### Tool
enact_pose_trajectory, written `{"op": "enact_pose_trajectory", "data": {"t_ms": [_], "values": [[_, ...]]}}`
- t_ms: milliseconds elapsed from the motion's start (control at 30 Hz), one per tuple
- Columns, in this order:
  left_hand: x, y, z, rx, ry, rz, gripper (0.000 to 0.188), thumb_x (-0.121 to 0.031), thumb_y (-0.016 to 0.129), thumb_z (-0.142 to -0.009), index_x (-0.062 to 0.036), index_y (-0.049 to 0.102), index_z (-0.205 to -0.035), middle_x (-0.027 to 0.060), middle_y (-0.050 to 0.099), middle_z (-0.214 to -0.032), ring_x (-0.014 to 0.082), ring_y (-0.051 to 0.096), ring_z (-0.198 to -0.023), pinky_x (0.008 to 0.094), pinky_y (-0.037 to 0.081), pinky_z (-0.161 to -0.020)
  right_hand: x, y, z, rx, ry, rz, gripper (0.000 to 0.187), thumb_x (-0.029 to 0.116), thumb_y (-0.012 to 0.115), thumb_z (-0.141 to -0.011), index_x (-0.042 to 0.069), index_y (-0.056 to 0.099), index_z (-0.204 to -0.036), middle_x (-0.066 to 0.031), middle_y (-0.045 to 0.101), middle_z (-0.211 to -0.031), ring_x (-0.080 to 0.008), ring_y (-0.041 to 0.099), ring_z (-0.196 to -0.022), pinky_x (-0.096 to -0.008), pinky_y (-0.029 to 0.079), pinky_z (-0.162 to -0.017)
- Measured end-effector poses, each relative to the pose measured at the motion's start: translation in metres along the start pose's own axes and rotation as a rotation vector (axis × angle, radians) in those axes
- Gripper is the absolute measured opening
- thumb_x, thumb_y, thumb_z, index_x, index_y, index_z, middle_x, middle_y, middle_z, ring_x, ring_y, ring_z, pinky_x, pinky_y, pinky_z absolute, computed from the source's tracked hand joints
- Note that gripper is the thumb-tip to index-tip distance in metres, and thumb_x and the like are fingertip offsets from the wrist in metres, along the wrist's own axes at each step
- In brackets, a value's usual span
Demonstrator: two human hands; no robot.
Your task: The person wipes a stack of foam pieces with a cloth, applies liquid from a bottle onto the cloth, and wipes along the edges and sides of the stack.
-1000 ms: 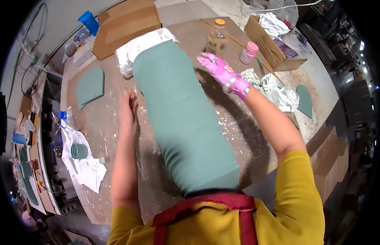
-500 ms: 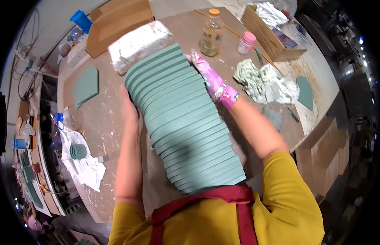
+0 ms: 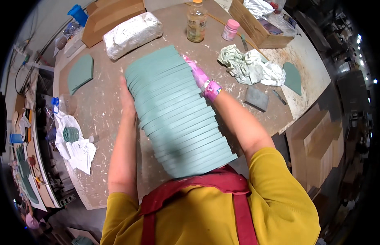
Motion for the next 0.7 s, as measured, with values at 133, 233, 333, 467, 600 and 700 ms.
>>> {"op": "enact_pose_trajectory", "data": {"t_ms": [133, 233, 333, 467, 600, 700], "values": [[0.009, -0.010, -0.007, 0.046, 0.005, 0.033, 0.063, -0.053, 0.034, -0.097, 0.0009, 0.041, -0.131, 0.0154, 0.053, -0.121, 0.0221, 0.055, -0.108, 0.0347, 0.046, -0.094, -0.013, 0.005, 0.004, 0.088, 0.216, -0.260, 0.055, 0.044, 0.033, -0.101, 0.002, 0.044, -0.135, -0.0069, 0.054, -0.125, -0.0126, 0.050, -0.112, -0.0287, 0.043, -0.096], [0.015, -0.021, -0.012, 0.085, 0.042, 0.061, 0.063, -0.053, 0.034, -0.097, 0.0013, 0.043, -0.128, 0.0149, 0.053, -0.120, 0.0220, 0.055, -0.106, 0.0346, 0.046, -0.093, 0.041, 0.026, 0.001, -0.024, 0.284, -0.262, 0.055, 0.044, 0.032, -0.102, 0.002, 0.044, -0.135, -0.0069, 0.053, -0.123, -0.0136, 0.051, -0.110, -0.0293, 0.043, -0.096], [0.022, -0.024, -0.020, 0.057, 0.111, -0.055, 0.075, -0.061, 0.035, -0.094, 0.0032, 0.048, -0.130, 0.0155, 0.055, -0.126, 0.0230, 0.055, -0.111, 0.0314, 0.045, -0.096, 0.055, 0.012, -0.022, -0.057, 0.144, -0.057, 0.052, 0.041, 0.033, -0.102, 0.002, 0.044, -0.135, -0.0059, 0.055, -0.121, -0.0121, 0.053, -0.106, -0.0266, 0.044, -0.093], [0.012, -0.003, 0.009, -0.004, 0.003, 0.102, 0.074, -0.060, 0.037, -0.094, 0.0038, 0.047, -0.130, 0.0154, 0.054, -0.127, 0.0231, 0.054, -0.111, 0.0318, 0.043, -0.097, 0.037, -0.002, -0.020, 0.153, 0.118, 0.119, 0.053, 0.039, 0.037, -0.102, 0.004, 0.036, -0.141, -0.0028, 0.052, -0.124, -0.0089, 0.050, -0.108, -0.0226, 0.042, -0.094], [0.014, -0.020, 0.008, -0.032, 0.089, 0.079, 0.074, -0.060, 0.038, -0.094, 0.0044, 0.047, -0.130, 0.0155, 0.052, -0.129, 0.0233, 0.053, -0.113, 0.0323, 0.041, -0.099, 0.034, 0.011, -0.014, 0.059, 0.084, 0.224, 0.052, 0.037, 0.038, -0.102, 0.004, 0.034, -0.143, -0.0021, 0.049, -0.130, -0.0090, 0.046, -0.115, -0.0234, 0.037, -0.100], [0.016, -0.038, -0.011, -0.013, 0.200, -0.179, 0.069, -0.056, 0.035, -0.096, 0.0026, 0.047, -0.131, 0.0148, 0.052, -0.128, 0.0229, 0.052, -0.113, 0.0306, 0.040, -0.099, 0.033, 0.005, -0.017, 0.071, 0.057, 0.237, 0.051, 0.036, 0.036, -0.103, 0.004, 0.035, -0.142, -0.0037, 0.048, -0.133, -0.0116, 0.045, -0.120, -0.0250, 0.035, -0.103]]}}
Point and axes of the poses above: each hand's wrist, its own z-axis away from the middle knuckle, its own y-axis out of the palm, x = y × z, the point moved 5 cm from there along -z, towards the middle knuckle
